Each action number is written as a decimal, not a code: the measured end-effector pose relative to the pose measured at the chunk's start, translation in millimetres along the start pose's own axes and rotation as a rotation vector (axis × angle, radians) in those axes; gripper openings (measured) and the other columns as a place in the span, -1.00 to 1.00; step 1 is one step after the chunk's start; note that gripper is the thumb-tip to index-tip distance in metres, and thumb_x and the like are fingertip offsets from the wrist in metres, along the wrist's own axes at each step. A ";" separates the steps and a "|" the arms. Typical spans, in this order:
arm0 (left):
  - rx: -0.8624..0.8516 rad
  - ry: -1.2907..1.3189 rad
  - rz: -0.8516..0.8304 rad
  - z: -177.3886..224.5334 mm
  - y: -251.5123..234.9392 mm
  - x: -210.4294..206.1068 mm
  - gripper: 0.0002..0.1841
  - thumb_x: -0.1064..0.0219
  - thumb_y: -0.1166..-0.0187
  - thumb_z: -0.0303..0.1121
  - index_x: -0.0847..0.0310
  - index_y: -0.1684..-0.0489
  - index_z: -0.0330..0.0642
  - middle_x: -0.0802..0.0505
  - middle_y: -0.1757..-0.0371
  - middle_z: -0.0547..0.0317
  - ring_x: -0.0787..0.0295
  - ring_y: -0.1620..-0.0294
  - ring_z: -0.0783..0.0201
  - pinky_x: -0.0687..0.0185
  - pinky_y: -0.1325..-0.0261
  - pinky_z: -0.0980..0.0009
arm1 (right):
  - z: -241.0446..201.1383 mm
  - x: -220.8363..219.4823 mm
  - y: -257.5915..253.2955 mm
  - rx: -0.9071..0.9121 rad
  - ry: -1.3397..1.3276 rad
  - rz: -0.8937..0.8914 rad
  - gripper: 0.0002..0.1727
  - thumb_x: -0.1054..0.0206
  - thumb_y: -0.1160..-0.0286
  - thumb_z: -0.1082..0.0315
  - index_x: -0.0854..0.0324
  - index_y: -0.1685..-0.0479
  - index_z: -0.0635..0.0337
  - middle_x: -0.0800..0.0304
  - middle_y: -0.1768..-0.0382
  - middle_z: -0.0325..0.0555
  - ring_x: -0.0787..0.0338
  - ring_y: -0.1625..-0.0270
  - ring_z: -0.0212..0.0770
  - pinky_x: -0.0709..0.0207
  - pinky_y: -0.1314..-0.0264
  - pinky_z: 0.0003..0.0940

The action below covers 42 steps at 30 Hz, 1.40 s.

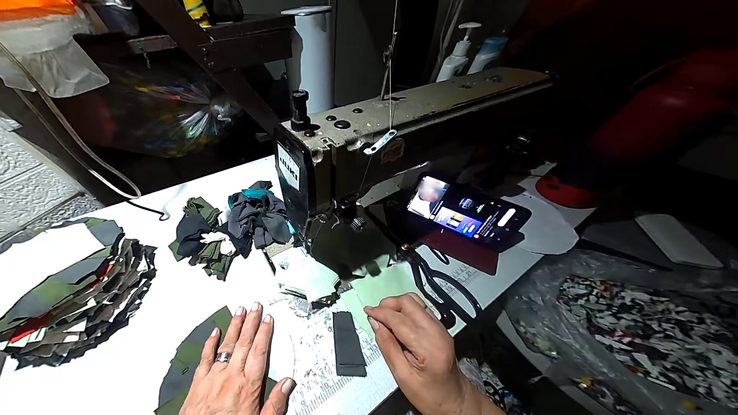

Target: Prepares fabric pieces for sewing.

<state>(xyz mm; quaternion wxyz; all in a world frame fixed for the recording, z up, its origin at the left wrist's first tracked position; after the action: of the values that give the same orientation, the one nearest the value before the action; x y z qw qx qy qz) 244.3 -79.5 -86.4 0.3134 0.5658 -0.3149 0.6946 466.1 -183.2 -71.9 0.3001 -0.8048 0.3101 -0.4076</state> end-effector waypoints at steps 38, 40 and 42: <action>0.003 0.065 -0.084 -1.5 2.4 3.8 -0.22 0.05 -0.78 0.08 -0.13 -0.80 -0.42 -0.23 -0.81 -0.39 -0.07 -0.83 -0.38 0.11 -0.76 -0.35 | 0.4 -1.5 3.8 0.028 0.040 0.006 -0.77 -0.24 -0.66 0.29 -0.83 0.04 0.05 -0.74 0.21 -0.22 -0.69 0.01 -0.35 -0.58 -0.05 -0.52; 0.003 0.064 -0.071 -1.7 2.7 3.5 -0.21 0.05 -0.78 0.09 -0.14 -0.80 -0.41 -0.25 -0.81 -0.38 -0.09 -0.83 -0.37 0.10 -0.76 -0.35 | 0.0 -1.6 3.5 0.027 0.039 0.005 -0.77 -0.24 -0.65 0.29 -0.84 0.04 0.06 -0.74 0.21 -0.22 -0.69 0.02 -0.35 -0.58 -0.05 -0.52; 0.000 0.058 -0.061 -1.6 2.6 3.7 -0.21 0.07 -0.78 0.10 -0.14 -0.80 -0.41 -0.25 -0.80 -0.39 -0.10 -0.82 -0.37 0.10 -0.75 -0.34 | -0.1 -1.5 3.6 0.024 0.044 0.004 -0.77 -0.24 -0.65 0.30 -0.84 0.04 0.06 -0.74 0.21 -0.22 -0.69 0.02 -0.35 -0.58 -0.05 -0.51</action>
<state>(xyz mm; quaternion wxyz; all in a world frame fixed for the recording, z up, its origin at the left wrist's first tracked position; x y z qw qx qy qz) 240.7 -79.5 -83.2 0.3433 0.5548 -0.2884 0.7009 464.3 -184.4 -75.1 0.3034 -0.7913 0.3132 -0.4286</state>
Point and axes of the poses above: each hand's wrist, its own y-axis away from the middle knuckle, its own x-axis out of the back of the hand, z = x × y, the point moved 8 cm from there along -y, towards the middle knuckle
